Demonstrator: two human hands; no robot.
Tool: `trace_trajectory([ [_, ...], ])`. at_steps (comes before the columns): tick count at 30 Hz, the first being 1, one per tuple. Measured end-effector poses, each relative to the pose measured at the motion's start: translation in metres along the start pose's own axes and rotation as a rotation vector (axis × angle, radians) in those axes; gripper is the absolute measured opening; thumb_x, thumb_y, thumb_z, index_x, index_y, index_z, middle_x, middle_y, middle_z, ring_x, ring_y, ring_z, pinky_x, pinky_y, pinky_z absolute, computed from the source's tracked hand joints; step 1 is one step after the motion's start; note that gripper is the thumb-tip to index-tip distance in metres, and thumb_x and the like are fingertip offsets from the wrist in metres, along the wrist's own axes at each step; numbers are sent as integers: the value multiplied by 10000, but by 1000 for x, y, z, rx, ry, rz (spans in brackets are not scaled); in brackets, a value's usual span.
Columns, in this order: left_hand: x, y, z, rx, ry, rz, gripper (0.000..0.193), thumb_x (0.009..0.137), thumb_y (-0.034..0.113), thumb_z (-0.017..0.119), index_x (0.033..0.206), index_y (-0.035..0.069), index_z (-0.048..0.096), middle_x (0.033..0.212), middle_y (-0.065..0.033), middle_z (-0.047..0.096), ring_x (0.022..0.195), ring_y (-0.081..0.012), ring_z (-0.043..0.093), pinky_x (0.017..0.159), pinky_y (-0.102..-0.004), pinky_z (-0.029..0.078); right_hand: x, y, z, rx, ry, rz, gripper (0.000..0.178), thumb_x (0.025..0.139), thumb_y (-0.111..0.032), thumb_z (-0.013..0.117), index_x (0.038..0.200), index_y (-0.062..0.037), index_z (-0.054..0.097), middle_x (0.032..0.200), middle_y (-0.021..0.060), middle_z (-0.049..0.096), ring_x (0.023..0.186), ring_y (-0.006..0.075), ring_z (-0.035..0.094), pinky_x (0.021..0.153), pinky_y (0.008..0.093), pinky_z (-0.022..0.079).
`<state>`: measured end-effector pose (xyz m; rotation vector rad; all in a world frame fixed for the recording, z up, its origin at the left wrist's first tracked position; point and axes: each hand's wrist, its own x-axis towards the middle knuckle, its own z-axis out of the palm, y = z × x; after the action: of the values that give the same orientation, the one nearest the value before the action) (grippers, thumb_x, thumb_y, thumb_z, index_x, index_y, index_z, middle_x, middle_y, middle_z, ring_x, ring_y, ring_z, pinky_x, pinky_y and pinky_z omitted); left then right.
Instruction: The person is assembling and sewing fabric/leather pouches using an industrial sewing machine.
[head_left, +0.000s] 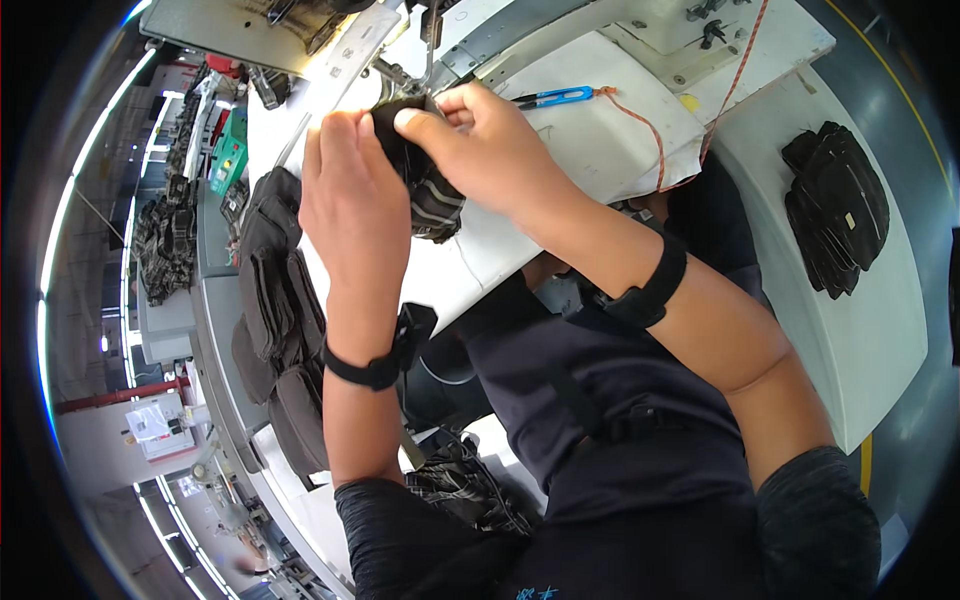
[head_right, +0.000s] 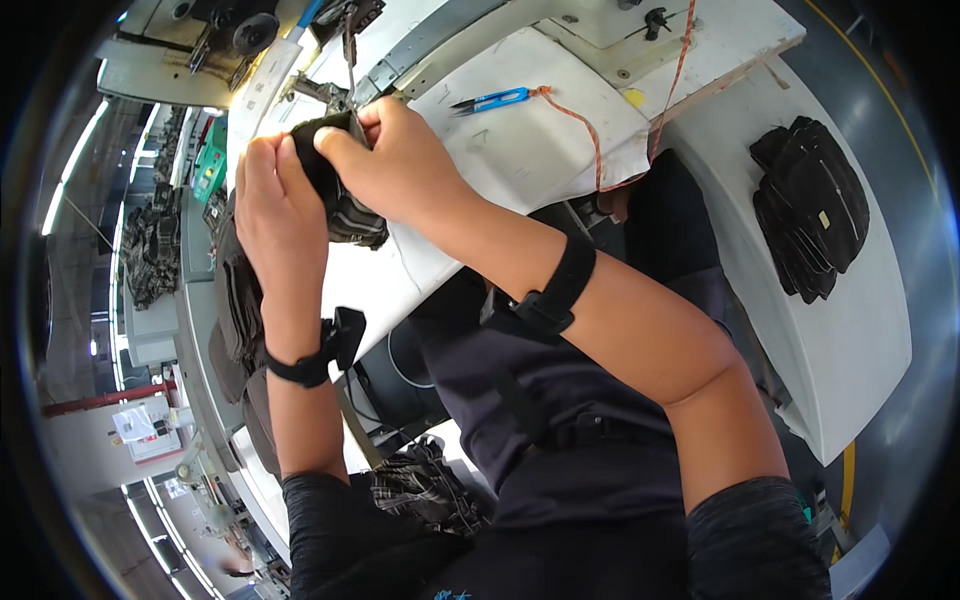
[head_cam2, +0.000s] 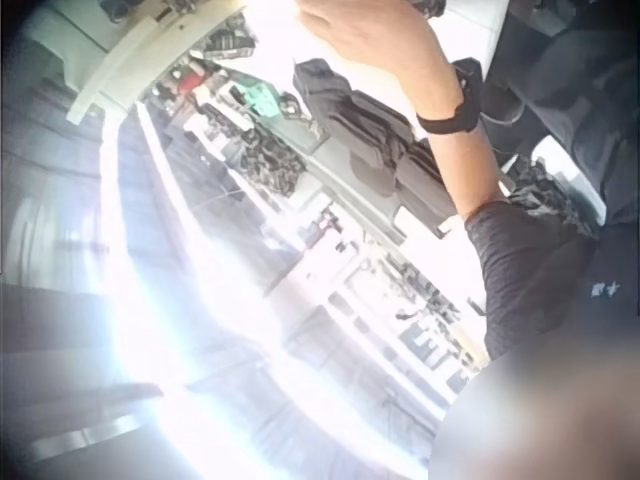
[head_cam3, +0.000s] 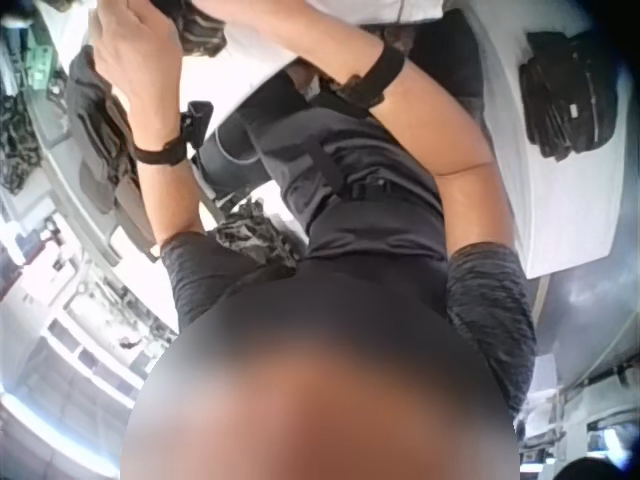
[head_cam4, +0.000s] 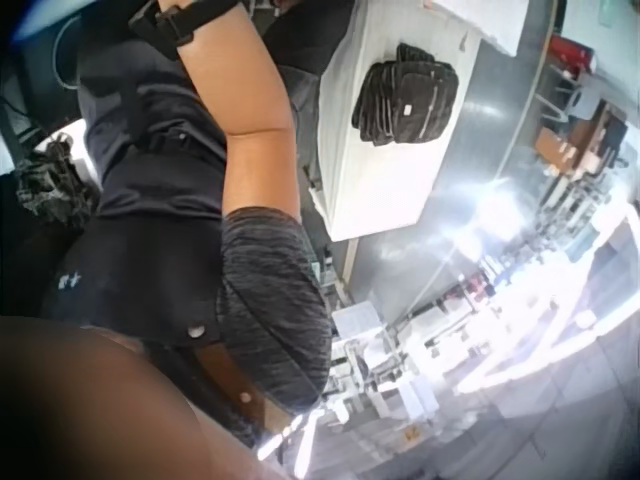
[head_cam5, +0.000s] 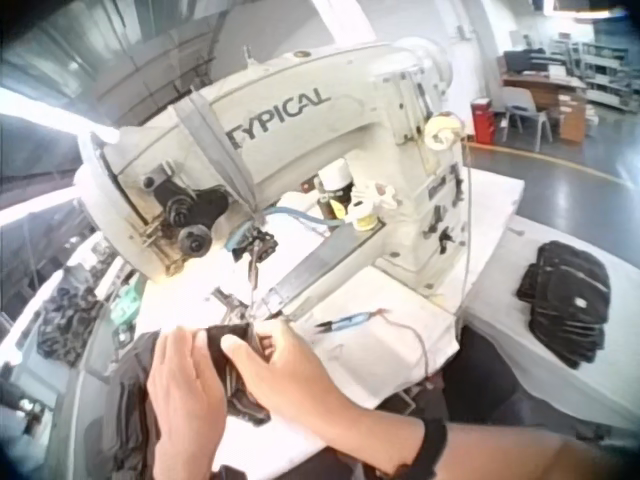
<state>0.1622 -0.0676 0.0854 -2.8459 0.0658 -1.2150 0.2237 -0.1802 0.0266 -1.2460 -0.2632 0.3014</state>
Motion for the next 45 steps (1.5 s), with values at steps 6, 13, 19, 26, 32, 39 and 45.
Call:
trace_trajectory([
  [6, -2, -20, 8, -126, 49, 248, 137, 1004, 172, 739, 1073, 66, 689, 896, -99, 731, 691, -295, 707, 589, -371, 550, -9, 14, -7, -132, 4, -179, 306, 825, -82, 605, 1102, 40, 647, 1066, 249, 689, 1029, 435, 666, 913, 473, 533],
  [13, -3, -12, 2, -231, -94, 351, 225, 842, 96, 875, 1051, 72, 794, 893, -56, 725, 679, -217, 690, 590, -314, 545, -34, 28, -22, -258, 93, -372, 365, 858, 17, 550, 1197, 18, 687, 1035, 251, 705, 1028, 456, 658, 917, 488, 536],
  [19, -15, -2, 7, -182, 4, 340, 273, 760, 47, 900, 1017, 70, 812, 919, -22, 727, 749, -196, 677, 642, -320, 554, -51, 14, -30, 32, -47, -97, 411, 943, 1, 558, 1335, 42, 674, 1005, 168, 766, 734, 195, 683, 712, 317, 550],
  [26, -16, 2, 4, -207, -15, 336, 284, 736, -38, 863, 1012, -4, 805, 909, -78, 718, 774, -226, 687, 665, -318, 559, -45, 15, -36, 262, -132, 11, 418, 968, 30, 544, 1364, 42, 679, 986, -11, 713, 752, -1, 530, 634, 201, 452],
  [32, -18, 2, 5, -207, -56, 355, 343, 688, 16, 798, 1028, -18, 802, 926, -86, 711, 782, -232, 691, 664, -323, 551, -48, 15, -39, 369, -141, 103, 437, 969, 69, 513, 1377, 55, 668, 1071, -10, 717, 819, -8, 552, 687, 179, 465],
  [39, -10, -17, 15, -185, -76, 368, 351, 711, 22, 792, 1061, -3, 791, 953, -73, 701, 833, -233, 692, 695, -335, 545, -26, 17, -32, 399, -171, 91, 438, 973, 79, 495, 1378, 61, 661, 1120, 27, 732, 916, 15, 606, 787, 198, 511],
  [45, -2, -30, 25, -218, -84, 315, 342, 741, 13, 779, 1082, 28, 793, 977, -72, 725, 831, -243, 704, 707, -345, 555, -10, 13, -15, 461, -133, 89, 422, 985, 68, 523, 1389, 69, 646, 1157, 57, 742, 999, 51, 649, 867, 234, 540],
])
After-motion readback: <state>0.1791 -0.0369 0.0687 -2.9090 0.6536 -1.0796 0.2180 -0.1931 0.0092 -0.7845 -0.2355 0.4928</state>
